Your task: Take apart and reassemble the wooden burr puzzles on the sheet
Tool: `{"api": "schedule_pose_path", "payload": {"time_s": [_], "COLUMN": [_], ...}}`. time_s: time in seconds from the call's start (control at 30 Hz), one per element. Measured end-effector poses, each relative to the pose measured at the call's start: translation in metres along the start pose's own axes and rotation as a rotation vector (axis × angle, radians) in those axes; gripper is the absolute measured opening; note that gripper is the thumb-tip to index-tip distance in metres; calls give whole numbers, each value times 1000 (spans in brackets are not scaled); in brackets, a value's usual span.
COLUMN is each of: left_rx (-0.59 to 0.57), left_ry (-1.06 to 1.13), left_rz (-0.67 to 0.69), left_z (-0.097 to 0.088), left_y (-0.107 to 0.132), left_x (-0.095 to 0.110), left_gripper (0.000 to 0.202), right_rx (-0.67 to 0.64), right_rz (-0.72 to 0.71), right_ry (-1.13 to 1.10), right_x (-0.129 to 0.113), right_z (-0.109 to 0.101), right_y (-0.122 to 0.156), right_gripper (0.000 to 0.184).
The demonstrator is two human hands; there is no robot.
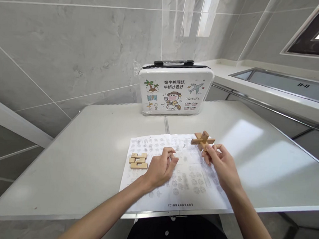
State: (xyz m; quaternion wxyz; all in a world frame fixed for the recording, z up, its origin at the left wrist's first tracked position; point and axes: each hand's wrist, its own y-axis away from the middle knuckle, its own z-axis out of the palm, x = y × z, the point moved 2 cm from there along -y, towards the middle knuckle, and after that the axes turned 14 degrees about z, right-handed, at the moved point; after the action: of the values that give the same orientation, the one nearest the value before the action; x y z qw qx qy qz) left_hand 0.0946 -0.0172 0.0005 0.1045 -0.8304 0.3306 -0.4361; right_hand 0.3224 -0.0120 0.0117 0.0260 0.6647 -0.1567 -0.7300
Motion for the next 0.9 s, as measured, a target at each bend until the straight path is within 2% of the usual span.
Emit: {"api": "schedule_pose_path", "payload": {"time_s": [0.07,0.17,0.3,0.53,0.9], "left_rx": [-29,-63,-81,-98,-113], "left_ry": [-3,-18,-48,-58,-67], "left_rz": [-7,1,5,16,17], "left_z": [1,2,3,5,6], "left_y": [0,0,0,0,0], "left_x": [1,2,2,0,-1], "left_gripper": [27,26,26,25,28], "right_rx": [117,281,380,385,340], "right_rz": [-58,-137,-195,-207,-187], "right_ry": [130,392,611,745,734], "right_x": [-4,-7,-6,4,17], "right_z": [-14,-30,-41,-44,-40], "right_y": [-17,-37,-55,-69,-73], "right_gripper": [55,49,37,27,29]}}
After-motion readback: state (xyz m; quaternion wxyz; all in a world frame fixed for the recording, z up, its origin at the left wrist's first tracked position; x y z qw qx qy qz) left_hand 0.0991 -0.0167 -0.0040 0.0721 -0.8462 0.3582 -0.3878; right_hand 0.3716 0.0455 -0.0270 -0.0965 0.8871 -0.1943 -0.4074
